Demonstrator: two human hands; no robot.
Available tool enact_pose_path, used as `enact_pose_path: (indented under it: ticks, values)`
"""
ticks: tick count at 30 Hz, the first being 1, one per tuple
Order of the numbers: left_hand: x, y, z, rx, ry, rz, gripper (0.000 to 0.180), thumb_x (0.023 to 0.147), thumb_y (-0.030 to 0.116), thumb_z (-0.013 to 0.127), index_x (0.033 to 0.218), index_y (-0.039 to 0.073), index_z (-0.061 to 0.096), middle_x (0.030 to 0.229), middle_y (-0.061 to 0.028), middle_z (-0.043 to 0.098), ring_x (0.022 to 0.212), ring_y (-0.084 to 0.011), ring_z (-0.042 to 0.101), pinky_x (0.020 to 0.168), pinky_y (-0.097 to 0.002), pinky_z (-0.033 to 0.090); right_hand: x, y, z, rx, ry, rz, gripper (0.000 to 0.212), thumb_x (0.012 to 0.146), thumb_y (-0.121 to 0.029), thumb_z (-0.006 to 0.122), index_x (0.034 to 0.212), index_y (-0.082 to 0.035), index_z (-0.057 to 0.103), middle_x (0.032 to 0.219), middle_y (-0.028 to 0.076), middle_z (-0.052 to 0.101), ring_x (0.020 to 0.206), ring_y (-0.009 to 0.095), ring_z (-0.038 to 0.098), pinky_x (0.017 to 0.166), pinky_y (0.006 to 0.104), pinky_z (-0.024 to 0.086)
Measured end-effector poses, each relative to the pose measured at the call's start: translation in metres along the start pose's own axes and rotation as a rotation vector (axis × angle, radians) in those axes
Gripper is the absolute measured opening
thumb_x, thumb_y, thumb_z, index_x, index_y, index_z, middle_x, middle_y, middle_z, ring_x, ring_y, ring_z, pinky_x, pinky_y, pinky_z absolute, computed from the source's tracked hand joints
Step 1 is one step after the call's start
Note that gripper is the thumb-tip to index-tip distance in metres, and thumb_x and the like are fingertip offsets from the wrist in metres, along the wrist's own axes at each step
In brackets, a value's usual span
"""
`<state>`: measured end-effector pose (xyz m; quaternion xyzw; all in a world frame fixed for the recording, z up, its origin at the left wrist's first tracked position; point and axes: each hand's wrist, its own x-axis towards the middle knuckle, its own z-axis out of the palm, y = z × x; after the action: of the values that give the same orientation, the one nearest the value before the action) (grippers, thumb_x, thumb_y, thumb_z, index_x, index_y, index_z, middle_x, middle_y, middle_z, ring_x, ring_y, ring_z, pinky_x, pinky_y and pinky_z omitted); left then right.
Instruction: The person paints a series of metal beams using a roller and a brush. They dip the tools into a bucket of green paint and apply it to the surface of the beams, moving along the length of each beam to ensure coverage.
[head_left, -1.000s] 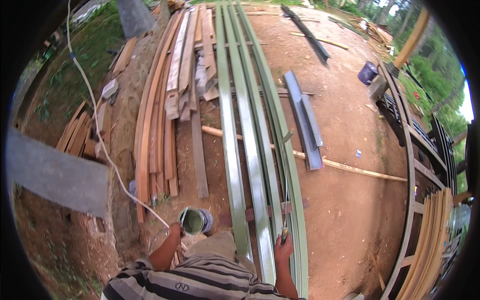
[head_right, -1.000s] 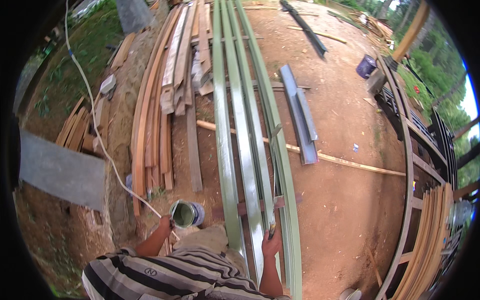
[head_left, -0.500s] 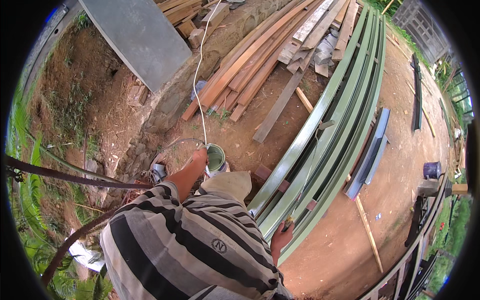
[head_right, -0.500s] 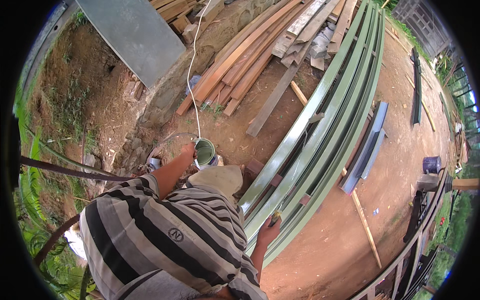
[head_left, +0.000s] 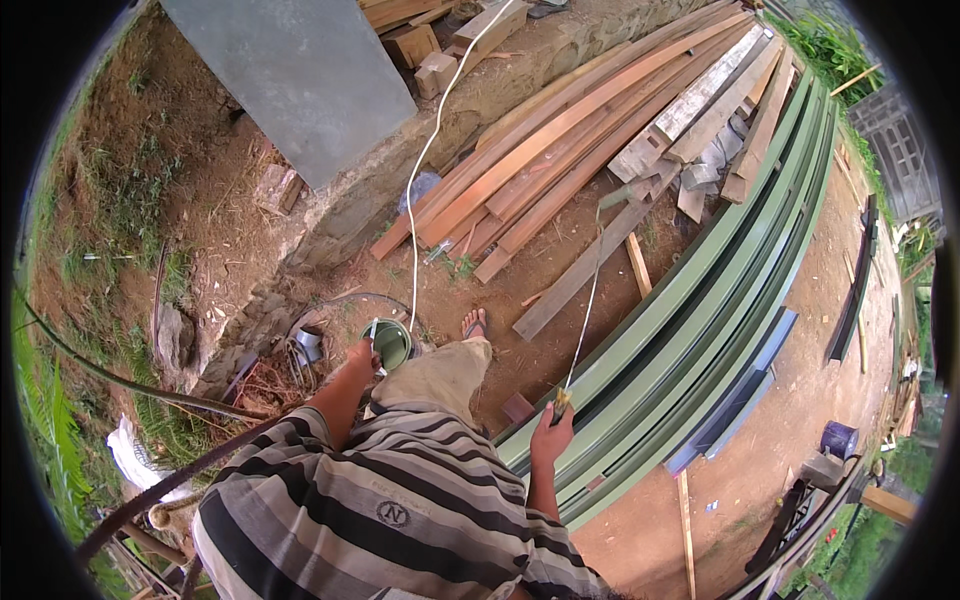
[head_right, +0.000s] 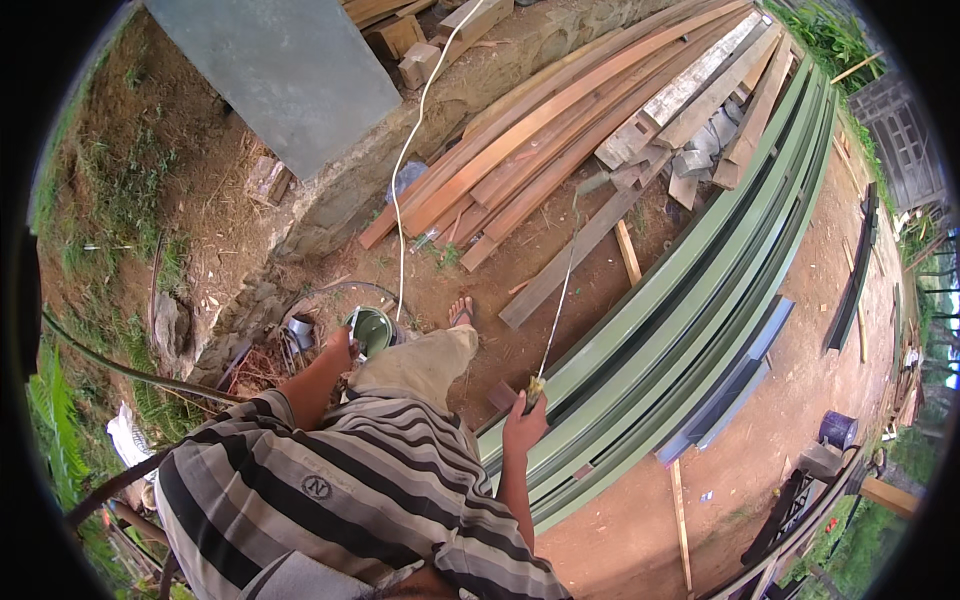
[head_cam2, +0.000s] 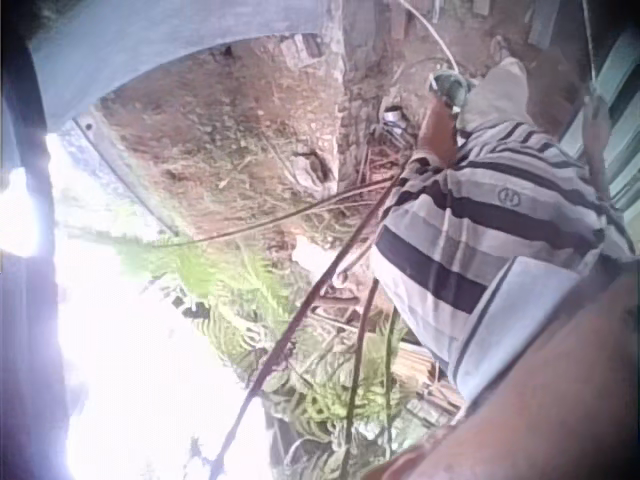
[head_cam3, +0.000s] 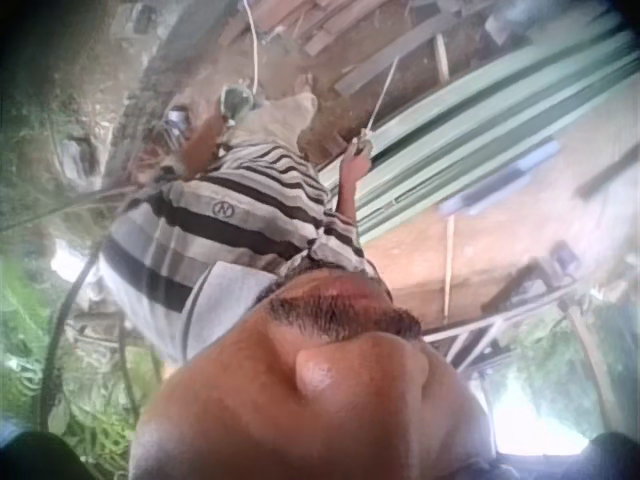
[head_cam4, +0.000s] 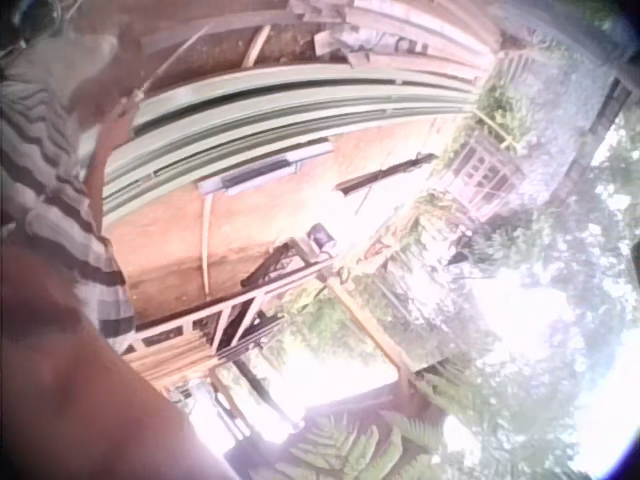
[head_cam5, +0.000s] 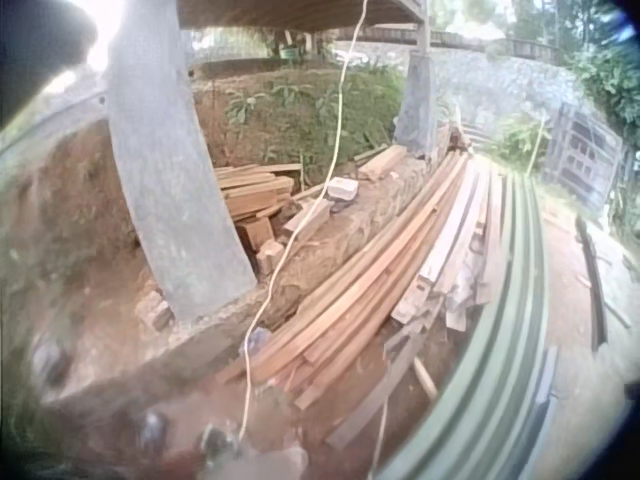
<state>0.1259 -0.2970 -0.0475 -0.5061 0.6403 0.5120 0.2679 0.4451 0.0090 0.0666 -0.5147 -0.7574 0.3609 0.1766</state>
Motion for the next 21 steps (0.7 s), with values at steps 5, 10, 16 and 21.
enact_pose_path:
  ticks: [5,10,16,21]
  values:
    - [0.008,0.034,0.002,-0.067,0.018,-0.023,0.021,0.090,0.030,0.059,0.096,0.010,0.053,0.065,-0.0061,0.051,0.050,-0.0164,0.045,0.053,-0.0367,0.042,0.120,-0.063,0.024,-0.034,0.080,-0.207,0.038,0.094,-0.024,0.062,0.120,0.002,0.056,0.095,0.026,0.066,0.083,0.044,0.063,0.074,0.0455,0.049]
    - [0.002,0.059,-0.015,-0.186,0.005,-0.053,0.018,0.090,0.029,0.058,0.093,0.011,0.058,0.067,-0.0044,0.054,0.056,-0.0162,0.049,0.060,-0.0393,0.046,0.194,-0.123,0.048,-0.017,-0.154,-0.210,0.044,0.095,-0.026,0.060,0.122,0.009,0.053,0.099,0.029,0.064,0.088,0.044,0.062,0.077,0.0470,0.048]
    - [-0.032,0.064,-0.006,-0.462,0.042,-0.027,0.021,0.092,0.027,0.057,0.094,0.006,0.056,0.060,-0.0057,0.049,0.047,-0.0163,0.042,0.050,-0.0358,0.038,0.220,-0.162,0.082,0.036,-0.278,-0.357,0.047,0.095,-0.027,0.060,0.124,0.009,0.054,0.105,0.029,0.065,0.091,0.043,0.063,0.081,0.0446,0.048]
    - [-0.043,0.056,-0.014,-0.634,0.132,-0.093,0.018,0.091,0.025,0.056,0.098,0.009,0.056,0.065,-0.0052,0.052,0.046,-0.0145,0.041,0.051,-0.0356,0.043,0.214,-0.173,0.111,-0.056,-0.446,-0.529,0.037,0.091,-0.032,0.064,0.100,0.003,0.059,0.080,0.027,0.064,0.076,0.047,0.061,0.067,0.0511,0.046]
